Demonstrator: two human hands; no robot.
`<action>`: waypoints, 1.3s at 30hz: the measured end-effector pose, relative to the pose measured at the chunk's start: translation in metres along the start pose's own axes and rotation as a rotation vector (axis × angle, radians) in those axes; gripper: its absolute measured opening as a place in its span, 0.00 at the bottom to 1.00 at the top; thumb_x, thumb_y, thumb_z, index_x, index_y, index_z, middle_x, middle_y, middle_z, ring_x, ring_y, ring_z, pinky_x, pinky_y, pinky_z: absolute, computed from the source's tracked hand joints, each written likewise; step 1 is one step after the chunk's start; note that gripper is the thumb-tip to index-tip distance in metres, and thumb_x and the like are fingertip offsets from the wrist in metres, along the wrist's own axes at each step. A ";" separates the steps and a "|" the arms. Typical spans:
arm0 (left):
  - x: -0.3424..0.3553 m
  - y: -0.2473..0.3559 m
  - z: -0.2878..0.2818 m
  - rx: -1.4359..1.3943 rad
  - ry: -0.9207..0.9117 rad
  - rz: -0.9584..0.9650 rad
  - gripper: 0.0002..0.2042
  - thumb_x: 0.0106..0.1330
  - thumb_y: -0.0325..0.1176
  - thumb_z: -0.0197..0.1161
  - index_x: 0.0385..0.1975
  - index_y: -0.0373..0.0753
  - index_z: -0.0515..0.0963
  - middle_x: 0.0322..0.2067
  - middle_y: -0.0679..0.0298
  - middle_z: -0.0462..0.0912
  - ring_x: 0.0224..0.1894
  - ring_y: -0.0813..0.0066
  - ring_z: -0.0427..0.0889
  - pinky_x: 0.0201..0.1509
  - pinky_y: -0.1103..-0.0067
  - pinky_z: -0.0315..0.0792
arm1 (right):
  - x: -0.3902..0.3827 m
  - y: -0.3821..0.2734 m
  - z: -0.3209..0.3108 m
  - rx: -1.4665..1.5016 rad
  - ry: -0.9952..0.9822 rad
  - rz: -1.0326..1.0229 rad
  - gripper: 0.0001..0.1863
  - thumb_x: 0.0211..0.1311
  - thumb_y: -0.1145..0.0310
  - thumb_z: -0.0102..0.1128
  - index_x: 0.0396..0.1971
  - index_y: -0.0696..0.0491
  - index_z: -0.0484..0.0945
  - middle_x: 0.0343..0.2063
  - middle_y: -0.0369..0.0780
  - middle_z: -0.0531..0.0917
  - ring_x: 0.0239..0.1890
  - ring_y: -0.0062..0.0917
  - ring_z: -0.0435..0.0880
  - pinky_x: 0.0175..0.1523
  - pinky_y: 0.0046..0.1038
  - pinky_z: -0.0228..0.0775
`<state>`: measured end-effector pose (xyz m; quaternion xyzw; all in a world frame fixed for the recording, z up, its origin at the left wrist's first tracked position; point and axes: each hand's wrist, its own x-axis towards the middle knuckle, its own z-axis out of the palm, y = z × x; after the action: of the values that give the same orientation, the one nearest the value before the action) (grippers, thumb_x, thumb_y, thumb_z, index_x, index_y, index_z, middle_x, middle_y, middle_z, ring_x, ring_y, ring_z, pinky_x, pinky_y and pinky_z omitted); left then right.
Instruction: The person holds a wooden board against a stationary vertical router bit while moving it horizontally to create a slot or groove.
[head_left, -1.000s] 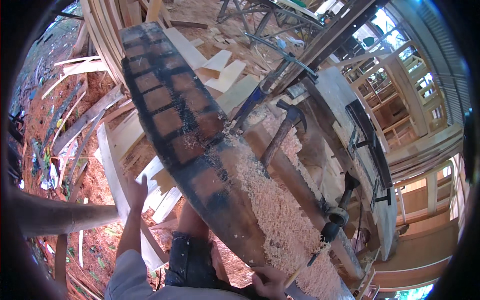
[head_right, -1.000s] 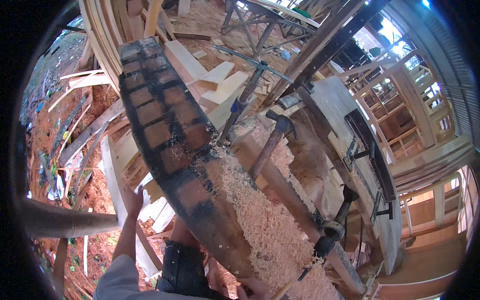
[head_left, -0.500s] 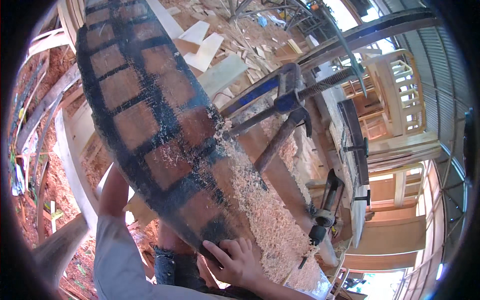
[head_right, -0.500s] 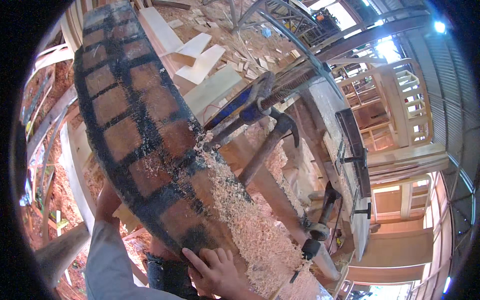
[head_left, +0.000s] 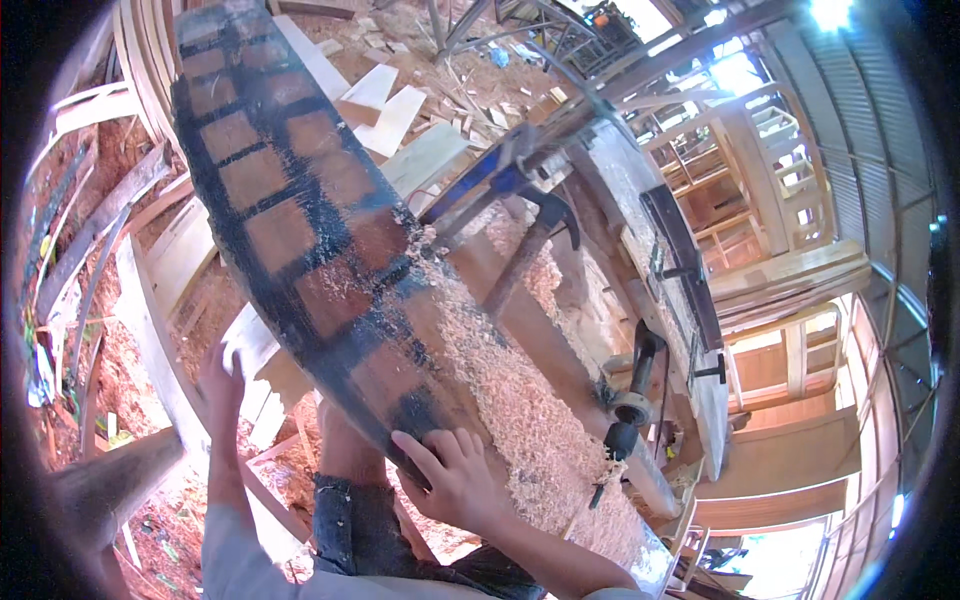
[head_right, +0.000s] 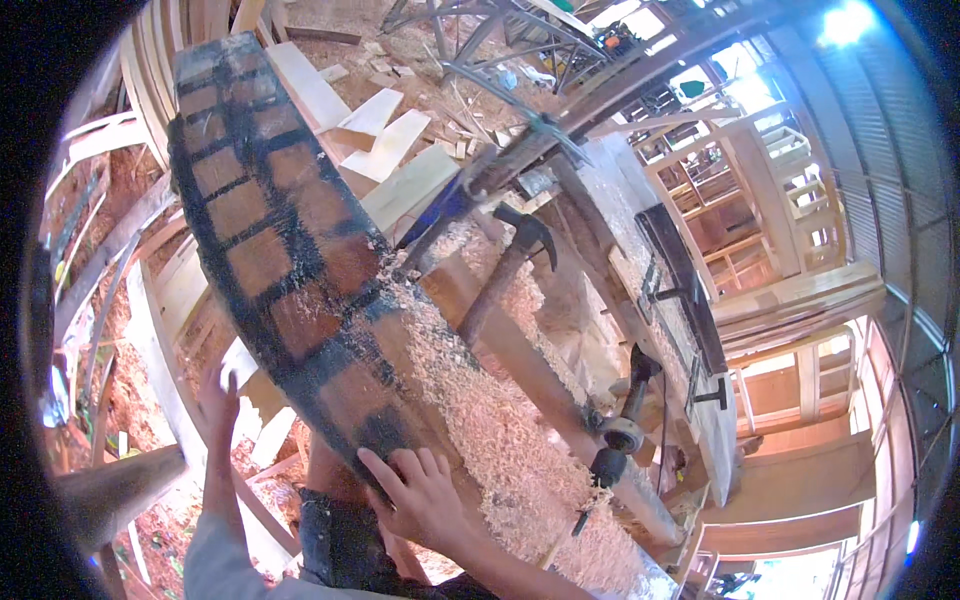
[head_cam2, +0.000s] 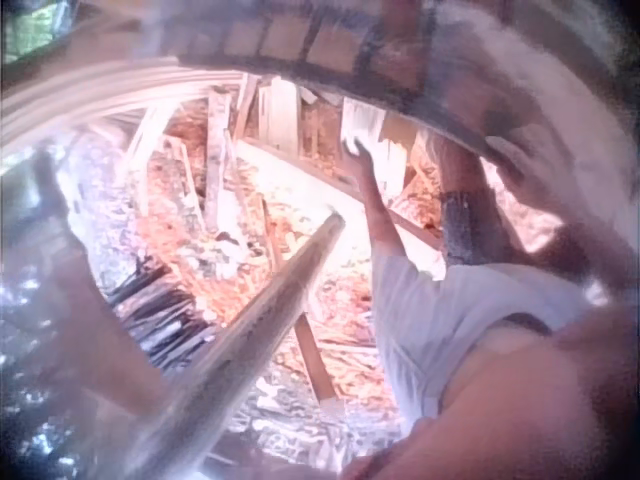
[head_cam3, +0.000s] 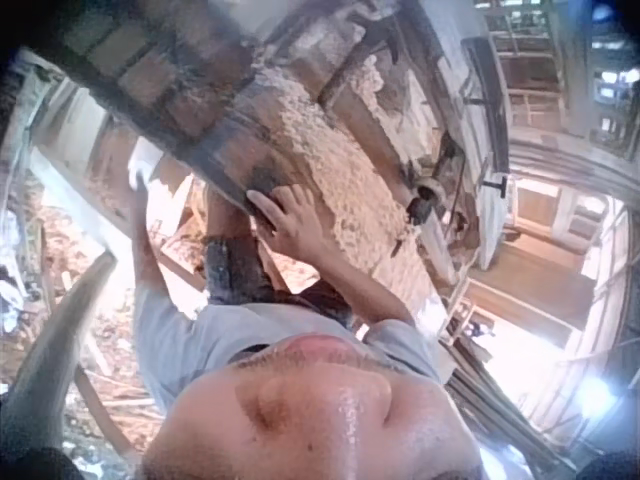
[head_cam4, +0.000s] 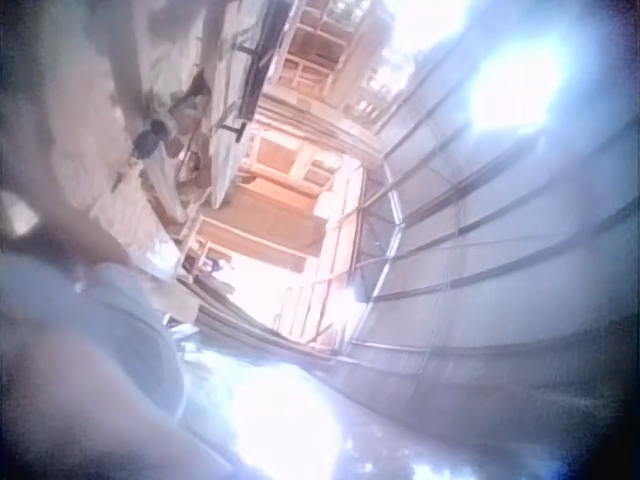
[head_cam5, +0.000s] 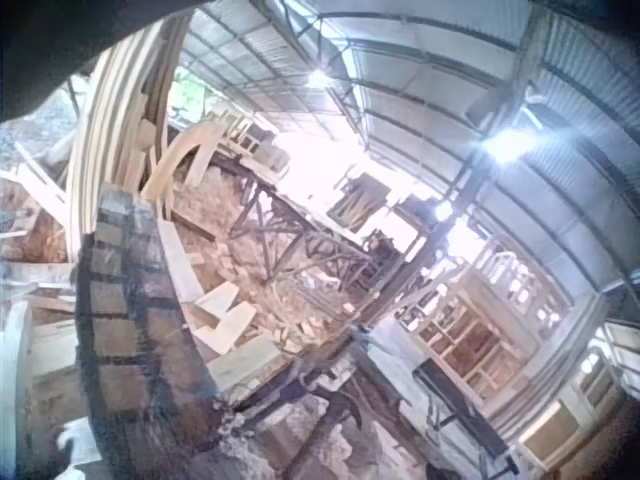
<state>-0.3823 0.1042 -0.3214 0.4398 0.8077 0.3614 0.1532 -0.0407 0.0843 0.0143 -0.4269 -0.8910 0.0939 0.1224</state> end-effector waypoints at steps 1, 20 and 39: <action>-0.038 -0.020 -0.017 0.090 0.151 -0.015 0.16 0.69 0.35 0.61 0.52 0.33 0.78 0.55 0.46 0.79 0.59 0.46 0.76 0.67 0.60 0.66 | -0.002 -0.001 0.002 0.009 0.005 -0.011 0.34 0.51 0.64 0.72 0.62 0.45 0.75 0.38 0.38 0.74 0.39 0.34 0.73 0.45 0.38 0.65; -0.191 -0.029 -0.104 -1.290 -0.448 -0.599 0.34 0.77 0.61 0.36 0.62 0.34 0.69 0.49 0.49 0.83 0.50 0.53 0.85 0.59 0.58 0.79 | -0.058 -0.012 0.011 0.164 0.279 -0.252 0.10 0.59 0.63 0.64 0.37 0.51 0.80 0.30 0.44 0.78 0.36 0.42 0.79 0.43 0.41 0.71; -0.306 0.196 -0.195 -0.874 -0.840 -0.993 0.46 0.69 0.75 0.29 0.64 0.34 0.67 0.53 0.49 0.80 0.53 0.55 0.82 0.56 0.58 0.78 | -0.212 -0.079 -0.053 1.216 0.111 0.713 0.28 0.53 0.65 0.73 0.48 0.68 0.74 0.38 0.46 0.85 0.37 0.27 0.85 0.43 0.31 0.78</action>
<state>-0.2019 -0.1659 -0.0670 0.0269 0.5688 0.3392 0.7488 0.0451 -0.1278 0.0568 -0.5531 -0.4790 0.5874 0.3459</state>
